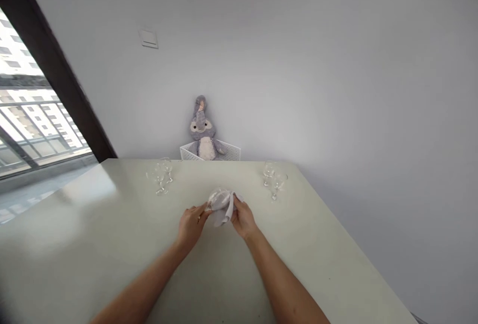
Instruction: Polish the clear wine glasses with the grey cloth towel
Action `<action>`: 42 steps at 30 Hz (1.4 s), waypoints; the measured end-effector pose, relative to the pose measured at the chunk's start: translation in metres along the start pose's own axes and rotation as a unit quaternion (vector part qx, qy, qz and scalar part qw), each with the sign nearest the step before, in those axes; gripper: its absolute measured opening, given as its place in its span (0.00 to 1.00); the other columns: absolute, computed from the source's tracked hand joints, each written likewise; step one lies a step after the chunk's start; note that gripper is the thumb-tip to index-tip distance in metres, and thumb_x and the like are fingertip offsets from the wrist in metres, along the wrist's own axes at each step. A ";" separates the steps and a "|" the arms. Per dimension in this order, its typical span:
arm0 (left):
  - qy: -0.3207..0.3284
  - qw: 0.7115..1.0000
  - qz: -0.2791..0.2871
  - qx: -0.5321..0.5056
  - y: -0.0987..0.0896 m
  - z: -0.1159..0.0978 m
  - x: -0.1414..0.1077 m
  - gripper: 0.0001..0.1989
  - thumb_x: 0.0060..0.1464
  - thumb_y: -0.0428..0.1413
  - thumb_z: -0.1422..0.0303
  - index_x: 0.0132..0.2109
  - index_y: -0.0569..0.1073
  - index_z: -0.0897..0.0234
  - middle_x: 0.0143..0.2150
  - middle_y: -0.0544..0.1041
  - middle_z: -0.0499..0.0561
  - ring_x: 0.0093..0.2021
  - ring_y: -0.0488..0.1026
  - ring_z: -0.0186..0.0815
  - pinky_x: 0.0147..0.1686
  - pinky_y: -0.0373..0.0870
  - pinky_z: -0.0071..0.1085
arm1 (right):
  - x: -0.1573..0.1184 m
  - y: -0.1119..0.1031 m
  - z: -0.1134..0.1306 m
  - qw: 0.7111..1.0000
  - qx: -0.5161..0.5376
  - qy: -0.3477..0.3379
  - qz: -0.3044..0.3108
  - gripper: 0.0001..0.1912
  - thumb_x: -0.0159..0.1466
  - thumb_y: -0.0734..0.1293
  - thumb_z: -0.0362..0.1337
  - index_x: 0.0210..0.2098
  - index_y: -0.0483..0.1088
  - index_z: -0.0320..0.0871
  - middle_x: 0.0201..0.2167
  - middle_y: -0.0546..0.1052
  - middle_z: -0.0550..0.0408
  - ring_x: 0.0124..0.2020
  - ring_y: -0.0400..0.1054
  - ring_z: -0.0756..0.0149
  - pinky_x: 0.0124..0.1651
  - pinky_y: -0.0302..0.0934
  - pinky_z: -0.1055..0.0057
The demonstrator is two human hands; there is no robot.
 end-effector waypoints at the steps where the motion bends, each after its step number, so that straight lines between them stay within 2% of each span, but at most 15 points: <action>1: -0.022 1.000 -0.006 -0.008 0.000 0.001 0.000 0.15 0.57 0.44 0.64 0.49 0.68 0.60 0.31 0.75 0.52 0.32 0.68 0.38 0.32 0.56 0.32 | -0.003 0.007 -0.008 0.999 0.032 0.002 0.002 0.17 0.53 0.66 0.48 0.34 0.70 0.42 0.32 0.75 0.54 0.33 0.67 0.66 0.37 0.61 0.69; 7: -0.013 0.999 -0.011 -0.035 -0.001 -0.018 -0.009 0.23 0.50 0.47 0.74 0.55 0.61 0.62 0.42 0.69 0.57 0.41 0.66 0.40 0.37 0.60 0.35 | -0.023 0.040 -0.040 0.998 -0.015 -0.039 0.040 0.17 0.54 0.66 0.44 0.41 0.68 0.43 0.40 0.73 0.52 0.42 0.65 0.63 0.44 0.59 0.67; 11: -0.019 0.989 0.003 -0.150 0.001 -0.022 -0.007 0.18 0.51 0.47 0.73 0.48 0.69 0.57 0.43 0.66 0.54 0.43 0.64 0.39 0.43 0.60 0.37 | -0.020 0.030 -0.036 0.987 -0.135 -0.080 0.027 0.14 0.55 0.65 0.42 0.38 0.68 0.41 0.36 0.74 0.52 0.38 0.67 0.62 0.43 0.59 0.65; 13: -0.052 0.961 -0.002 -0.272 0.001 -0.015 -0.003 0.16 0.54 0.45 0.69 0.49 0.69 0.58 0.43 0.66 0.54 0.44 0.64 0.38 0.45 0.60 0.37 | -0.019 0.022 -0.030 0.966 -0.232 -0.113 -0.002 0.13 0.56 0.64 0.41 0.38 0.68 0.41 0.36 0.74 0.52 0.38 0.66 0.61 0.42 0.59 0.66; 16: -0.114 0.871 0.001 -0.478 0.000 -0.006 0.002 0.25 0.51 0.51 0.61 0.55 0.60 0.61 0.48 0.68 0.57 0.48 0.65 0.41 0.46 0.61 0.37 | -0.021 0.020 -0.023 0.886 -0.430 -0.170 0.018 0.12 0.57 0.62 0.36 0.40 0.67 0.43 0.37 0.74 0.51 0.38 0.66 0.61 0.41 0.58 0.66; 19: -0.187 0.785 0.011 -0.590 -0.004 -0.004 0.003 0.33 0.42 0.59 0.59 0.54 0.58 0.64 0.47 0.71 0.60 0.46 0.68 0.42 0.45 0.63 0.37 | -0.027 0.026 -0.021 0.762 -0.605 -0.220 0.070 0.16 0.55 0.61 0.28 0.43 0.65 0.41 0.37 0.73 0.49 0.37 0.65 0.60 0.41 0.56 0.65; 22: -0.261 0.742 -0.054 -0.615 -0.010 0.000 0.003 0.27 0.45 0.57 0.59 0.51 0.60 0.64 0.44 0.73 0.59 0.45 0.70 0.41 0.45 0.63 0.37 | -0.030 0.031 -0.021 0.672 -0.677 -0.283 0.102 0.23 0.52 0.59 0.23 0.48 0.62 0.40 0.45 0.69 0.47 0.43 0.62 0.59 0.44 0.55 0.64; 25: -0.308 0.715 -0.135 -0.613 -0.016 0.012 0.004 0.26 0.47 0.56 0.59 0.52 0.59 0.63 0.45 0.72 0.59 0.46 0.70 0.40 0.46 0.63 0.39 | -0.031 0.032 -0.023 0.630 -0.699 -0.314 0.122 0.25 0.53 0.56 0.22 0.50 0.60 0.40 0.48 0.67 0.47 0.45 0.60 0.61 0.45 0.55 0.66; 29: -0.304 0.726 -0.302 -0.538 -0.035 0.035 0.006 0.26 0.47 0.56 0.60 0.51 0.58 0.62 0.47 0.70 0.59 0.48 0.68 0.38 0.49 0.61 0.41 | -0.032 0.034 -0.023 0.580 -0.743 -0.299 0.148 0.19 0.55 0.63 0.34 0.48 0.63 0.43 0.49 0.67 0.47 0.43 0.60 0.59 0.42 0.55 0.63; 31: -0.251 0.744 -0.369 -0.497 -0.047 0.039 0.007 0.26 0.47 0.57 0.62 0.51 0.57 0.62 0.49 0.68 0.59 0.51 0.65 0.38 0.52 0.58 0.40 | -0.035 0.037 -0.016 0.561 -0.752 -0.312 0.152 0.27 0.52 0.66 0.49 0.49 0.63 0.45 0.52 0.63 0.47 0.46 0.57 0.53 0.42 0.54 0.60; 33: -0.180 0.767 -0.396 -0.472 -0.053 0.035 0.006 0.27 0.47 0.57 0.64 0.52 0.55 0.61 0.51 0.66 0.59 0.54 0.62 0.38 0.53 0.57 0.41 | -0.038 0.038 -0.004 0.568 -0.736 -0.349 0.118 0.30 0.51 0.64 0.56 0.49 0.63 0.47 0.55 0.60 0.47 0.49 0.54 0.51 0.43 0.53 0.59; 35: -0.106 0.795 -0.383 -0.457 -0.052 0.023 0.003 0.28 0.46 0.58 0.64 0.52 0.55 0.61 0.51 0.65 0.59 0.55 0.61 0.39 0.54 0.56 0.43 | -0.040 0.038 0.008 0.591 -0.709 -0.381 0.062 0.23 0.57 0.61 0.52 0.45 0.66 0.45 0.51 0.64 0.46 0.47 0.56 0.55 0.43 0.52 0.61; 37: -0.030 0.829 -0.329 -0.450 -0.042 0.006 -0.002 0.30 0.44 0.59 0.62 0.52 0.55 0.61 0.51 0.65 0.60 0.55 0.61 0.42 0.53 0.57 0.46 | -0.041 0.037 0.013 0.603 -0.695 -0.391 0.028 0.19 0.60 0.59 0.47 0.44 0.66 0.43 0.43 0.68 0.46 0.41 0.59 0.60 0.41 0.52 0.64; 40: 0.071 0.869 -0.210 -0.442 -0.020 -0.019 -0.012 0.33 0.42 0.59 0.57 0.53 0.55 0.60 0.51 0.66 0.60 0.52 0.64 0.47 0.49 0.62 0.47 | -0.041 0.037 0.009 0.590 -0.714 -0.374 0.045 0.17 0.59 0.61 0.44 0.44 0.67 0.42 0.31 0.71 0.50 0.34 0.61 0.62 0.38 0.52 0.66; 42: 0.124 0.893 -0.140 -0.409 -0.009 -0.029 -0.018 0.36 0.41 0.59 0.55 0.55 0.55 0.59 0.51 0.67 0.61 0.51 0.65 0.48 0.47 0.65 0.45 | -0.038 0.036 0.004 0.589 -0.726 -0.349 0.067 0.12 0.59 0.61 0.41 0.38 0.70 0.42 0.27 0.72 0.52 0.31 0.62 0.64 0.36 0.52 0.68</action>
Point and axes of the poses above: each hand's wrist, its own x-axis towards the middle knuckle, its own y-axis out of the palm, z = x × y, the point moved 3 cm from there along x, towards the middle knuckle
